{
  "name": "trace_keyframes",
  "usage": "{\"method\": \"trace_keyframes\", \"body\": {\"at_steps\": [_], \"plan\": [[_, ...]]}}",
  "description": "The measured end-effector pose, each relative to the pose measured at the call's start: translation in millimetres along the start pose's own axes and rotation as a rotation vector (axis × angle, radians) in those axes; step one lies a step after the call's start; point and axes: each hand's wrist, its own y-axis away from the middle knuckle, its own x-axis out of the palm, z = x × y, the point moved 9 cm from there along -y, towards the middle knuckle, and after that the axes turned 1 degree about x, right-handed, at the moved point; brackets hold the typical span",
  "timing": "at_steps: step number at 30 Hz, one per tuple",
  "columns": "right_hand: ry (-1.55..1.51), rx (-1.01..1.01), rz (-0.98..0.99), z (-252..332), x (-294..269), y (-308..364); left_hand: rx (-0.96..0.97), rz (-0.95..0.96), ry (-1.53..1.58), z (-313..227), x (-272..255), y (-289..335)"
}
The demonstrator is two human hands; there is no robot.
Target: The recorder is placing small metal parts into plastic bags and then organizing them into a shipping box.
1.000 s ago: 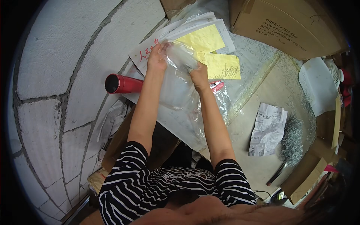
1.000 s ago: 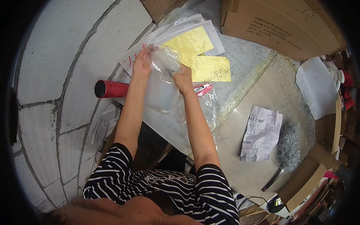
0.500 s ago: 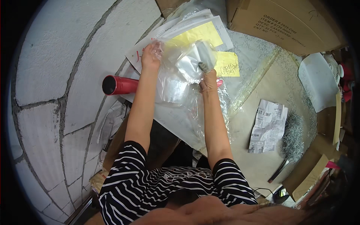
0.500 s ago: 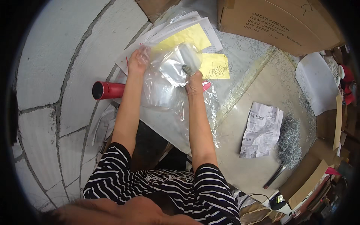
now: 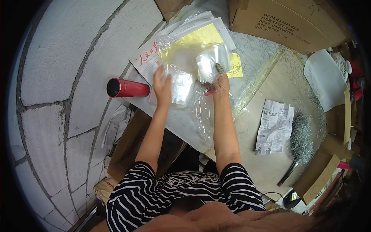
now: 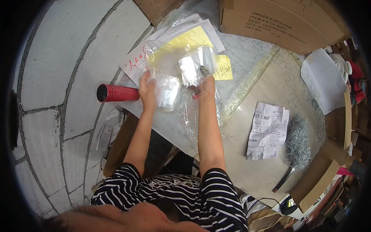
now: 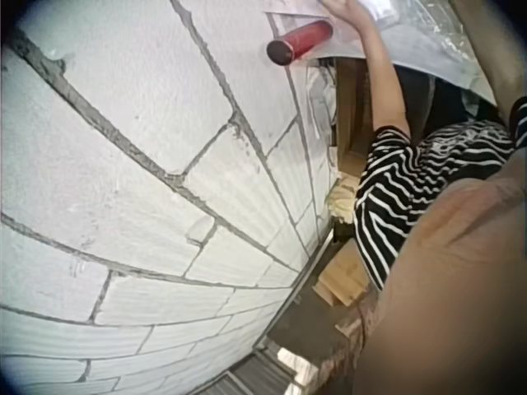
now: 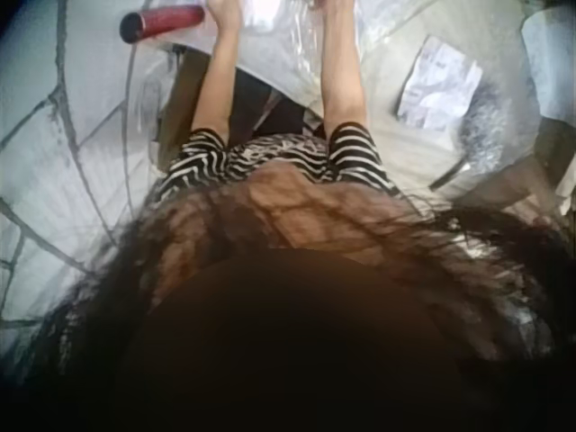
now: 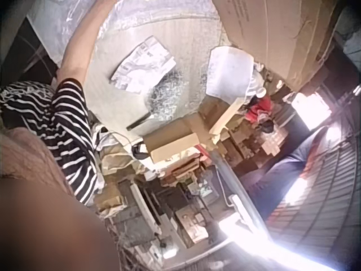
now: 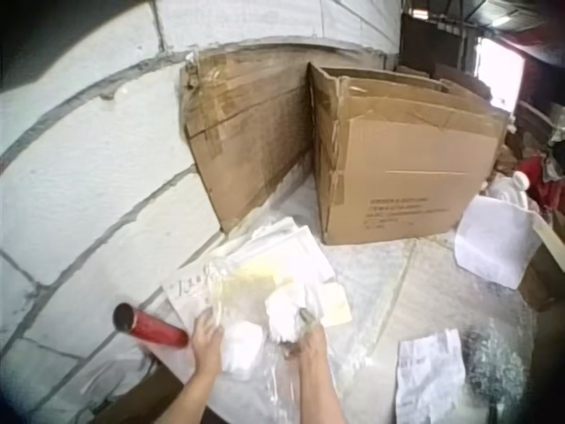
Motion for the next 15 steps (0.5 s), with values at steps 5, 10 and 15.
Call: {"method": "trace_keyframes", "body": {"at_steps": [5, 10, 15], "plan": [[-0.024, -0.075, -0.026, 34.3, -12.6, 6.5, 0.316, 0.138, -0.579, -32.9, 34.2, 24.3], [-0.097, -0.079, 0.079, 64.0, -17.8, 34.6, 0.422, 0.238, -0.741, -39.5, 46.5, 31.3], [-0.121, -0.06, 0.114, 86.9, -32.8, 66.6, 0.417, 0.266, -0.776, -18.5, 44.5, 41.9]]}}
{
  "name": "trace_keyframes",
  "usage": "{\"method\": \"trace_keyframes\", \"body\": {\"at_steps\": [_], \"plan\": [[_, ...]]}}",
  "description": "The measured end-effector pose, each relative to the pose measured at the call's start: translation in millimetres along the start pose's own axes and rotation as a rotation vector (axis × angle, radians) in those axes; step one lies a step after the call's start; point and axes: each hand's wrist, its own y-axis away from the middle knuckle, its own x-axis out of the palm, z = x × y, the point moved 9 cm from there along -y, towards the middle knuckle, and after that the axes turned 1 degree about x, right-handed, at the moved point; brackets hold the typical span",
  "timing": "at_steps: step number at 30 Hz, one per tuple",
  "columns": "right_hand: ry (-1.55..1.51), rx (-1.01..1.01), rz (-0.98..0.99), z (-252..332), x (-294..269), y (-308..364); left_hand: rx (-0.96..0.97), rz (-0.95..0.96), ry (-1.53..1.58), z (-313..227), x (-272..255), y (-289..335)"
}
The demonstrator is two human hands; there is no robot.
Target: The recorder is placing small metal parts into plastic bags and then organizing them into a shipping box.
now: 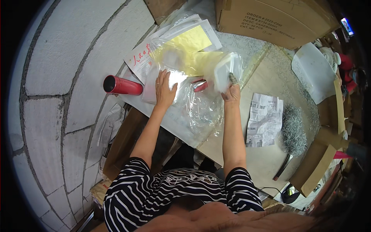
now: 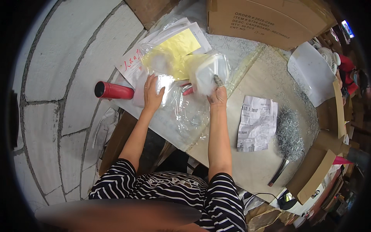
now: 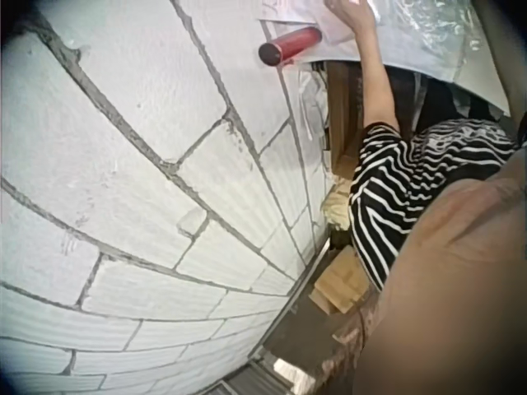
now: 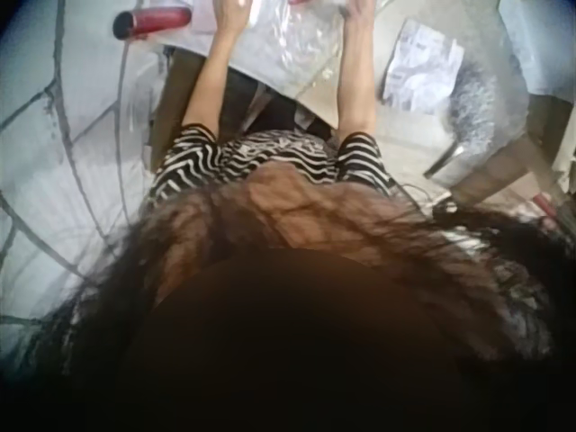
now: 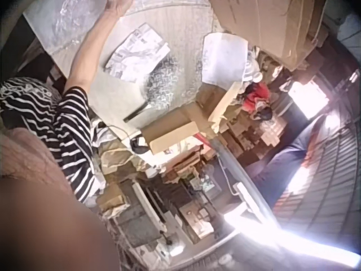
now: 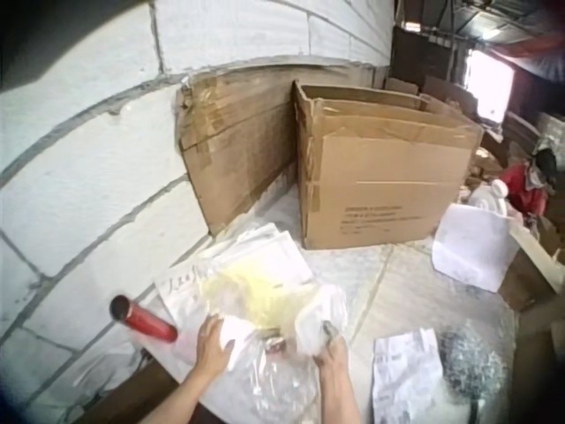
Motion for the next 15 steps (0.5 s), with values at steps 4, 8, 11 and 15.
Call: {"method": "trace_keyframes", "body": {"at_steps": [4, 8, 11, 15], "plan": [[0.028, -0.022, 0.025, 15.7, -14.3, 32.4, 0.01, -0.07, 0.167, -25.2, -12.0, 9.3], [0.086, -0.006, -0.044, 25.5, -39.8, 71.5, -0.178, 0.037, 0.625, -35.3, -1.9, 19.2], [0.16, -0.03, -0.12, 38.0, -79.1, 94.8, -0.292, 0.199, 0.91, -56.1, 19.5, 29.6], [0.054, 0.005, -0.101, 44.8, -100.2, 134.7, -0.436, 0.344, 1.182, -80.2, 30.9, 53.5]]}}
